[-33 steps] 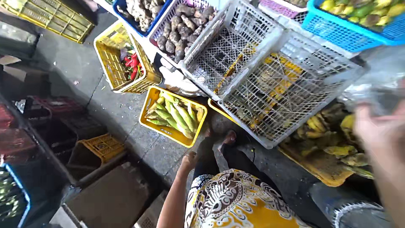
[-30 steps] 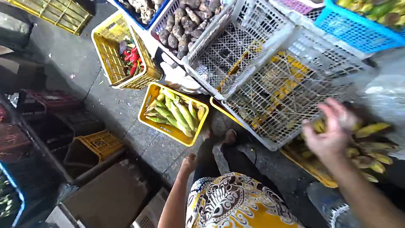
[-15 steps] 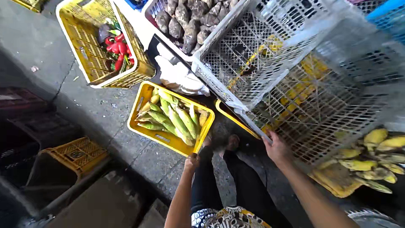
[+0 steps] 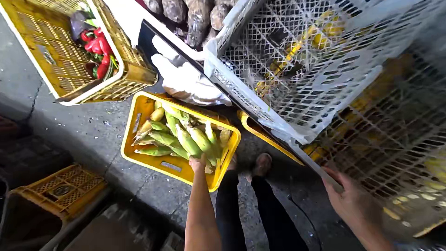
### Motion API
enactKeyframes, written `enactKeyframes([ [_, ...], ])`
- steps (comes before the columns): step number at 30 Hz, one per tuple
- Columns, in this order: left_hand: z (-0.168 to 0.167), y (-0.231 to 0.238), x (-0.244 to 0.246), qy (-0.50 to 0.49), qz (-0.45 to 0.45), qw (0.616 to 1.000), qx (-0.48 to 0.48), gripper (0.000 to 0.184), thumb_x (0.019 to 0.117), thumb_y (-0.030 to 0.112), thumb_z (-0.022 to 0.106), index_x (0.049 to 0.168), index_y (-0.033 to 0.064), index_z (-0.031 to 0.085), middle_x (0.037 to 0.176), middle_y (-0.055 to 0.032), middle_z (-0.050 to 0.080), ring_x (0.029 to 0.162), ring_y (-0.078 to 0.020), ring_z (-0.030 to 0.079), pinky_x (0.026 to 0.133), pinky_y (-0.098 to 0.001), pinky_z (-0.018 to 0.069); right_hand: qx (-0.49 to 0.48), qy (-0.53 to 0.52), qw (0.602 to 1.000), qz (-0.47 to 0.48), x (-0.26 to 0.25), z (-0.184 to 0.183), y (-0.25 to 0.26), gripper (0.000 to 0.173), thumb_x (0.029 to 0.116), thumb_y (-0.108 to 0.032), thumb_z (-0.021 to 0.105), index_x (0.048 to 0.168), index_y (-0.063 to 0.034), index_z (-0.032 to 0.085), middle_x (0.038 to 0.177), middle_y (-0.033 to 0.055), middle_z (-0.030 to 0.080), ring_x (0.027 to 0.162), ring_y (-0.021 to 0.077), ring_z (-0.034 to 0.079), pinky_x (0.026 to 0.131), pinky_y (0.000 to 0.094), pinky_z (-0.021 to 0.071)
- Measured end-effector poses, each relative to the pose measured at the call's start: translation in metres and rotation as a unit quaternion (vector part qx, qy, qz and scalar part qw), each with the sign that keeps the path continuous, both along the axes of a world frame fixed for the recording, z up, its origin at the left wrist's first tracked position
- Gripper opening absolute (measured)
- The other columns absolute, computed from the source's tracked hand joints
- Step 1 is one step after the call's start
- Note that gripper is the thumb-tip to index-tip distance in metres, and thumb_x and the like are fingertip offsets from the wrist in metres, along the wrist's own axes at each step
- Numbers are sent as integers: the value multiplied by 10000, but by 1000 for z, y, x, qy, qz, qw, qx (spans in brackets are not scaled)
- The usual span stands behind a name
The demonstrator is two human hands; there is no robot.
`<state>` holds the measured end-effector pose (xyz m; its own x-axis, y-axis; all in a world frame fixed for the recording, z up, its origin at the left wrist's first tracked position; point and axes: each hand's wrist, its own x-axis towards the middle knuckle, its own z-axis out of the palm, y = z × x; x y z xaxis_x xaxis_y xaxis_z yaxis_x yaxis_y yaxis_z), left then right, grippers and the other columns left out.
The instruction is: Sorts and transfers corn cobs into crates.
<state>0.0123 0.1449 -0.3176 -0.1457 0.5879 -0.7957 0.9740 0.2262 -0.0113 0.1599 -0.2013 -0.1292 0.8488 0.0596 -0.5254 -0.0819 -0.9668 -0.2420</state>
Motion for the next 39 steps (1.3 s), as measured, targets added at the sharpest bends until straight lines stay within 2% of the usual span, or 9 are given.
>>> enactKeyframes([
  [9, 18, 12, -20, -72, 57, 996, 3, 725, 995, 395, 669, 1485, -57, 384, 1315, -342, 580, 1193, -454, 614, 980, -599, 511, -1, -2, 1000, -17, 0, -5, -1, 289, 993, -118, 616, 1256, -32, 700, 1121, 280, 710, 1020, 529, 675, 832, 739, 480],
  [13, 104, 21, -39, -129, 13, 992, -5, 594, 1039, 398, 589, 1429, -34, 470, 1117, -297, 667, 923, -395, 702, 817, -569, 581, 106, 24, 994, -20, 12, 6, -6, 846, 895, -377, 768, 1540, 20, 392, 1470, 293, 516, 1302, 502, 538, 1064, 665, 431],
  [16, 201, 32, -49, -175, -147, 973, -38, 594, 963, 306, 694, 1418, -22, 498, 1037, -262, 697, 854, -356, 704, 785, -557, 573, 205, -125, 967, 84, 19, 60, 26, 990, 784, -622, 713, 1456, 69, 484, 1486, 307, 495, 1381, 508, 459, 1123, 656, 374],
  [22, 377, -1, 23, -328, -532, 777, -80, 613, 744, 341, 872, 1273, 85, 695, 1144, -119, 737, 1021, -267, 727, 894, -518, 594, 276, 149, 893, 322, -5, 158, 117, 963, 736, -379, 908, 1552, -151, 450, 1561, 148, 481, 1495, 383, 361, 1227, 653, 174],
  [24, 412, -17, 51, -385, -599, 701, -50, 599, 738, 388, 875, 1243, 108, 716, 1125, -97, 747, 1012, -253, 732, 876, -491, 606, 271, 168, 890, 327, 2, 181, 112, 817, 750, -346, 893, 1452, -115, 547, 1331, 171, 652, 1248, 372, 608, 1086, 617, 421],
  [27, 454, -22, 69, -475, -512, 715, -44, 712, 808, 399, 841, 1353, 11, 598, 1183, -103, 721, 1013, -149, 717, 854, -358, 614, 300, 81, 923, 226, -3, 221, 79, 708, 734, -353, 877, 1329, -53, 638, 1209, 178, 708, 1086, 353, 694, 912, 586, 546],
  [30, 477, -34, 65, -574, -377, 727, -6, 710, 852, 399, 791, 1325, -64, 535, 1133, -89, 705, 882, -71, 711, 684, -251, 613, 302, -73, 940, 142, -21, 249, 52, 714, 740, -425, 856, 1324, -72, 647, 1219, 172, 704, 1112, 338, 687, 932, 548, 556],
  [34, 500, -68, 58, -703, -363, 610, 28, 348, 960, 213, 717, 1249, 85, 570, 1099, 5, 676, 904, -50, 694, 768, -231, 623, 323, -156, 927, 112, -39, 272, 26, 727, 759, -410, 818, 1391, -120, 607, 1263, 153, 675, 1172, 333, 641, 966, 508, 542],
  [39, 524, -74, 66, -711, -455, 533, 57, 208, 1008, 204, 656, 1115, 33, 707, 1085, -76, 669, 986, -49, 669, 848, -201, 588, 323, -274, 901, 94, -57, 290, 6, 654, 760, -457, 782, 1303, -111, 670, 1170, 132, 704, 1092, 266, 671, 925, 410, 566],
])
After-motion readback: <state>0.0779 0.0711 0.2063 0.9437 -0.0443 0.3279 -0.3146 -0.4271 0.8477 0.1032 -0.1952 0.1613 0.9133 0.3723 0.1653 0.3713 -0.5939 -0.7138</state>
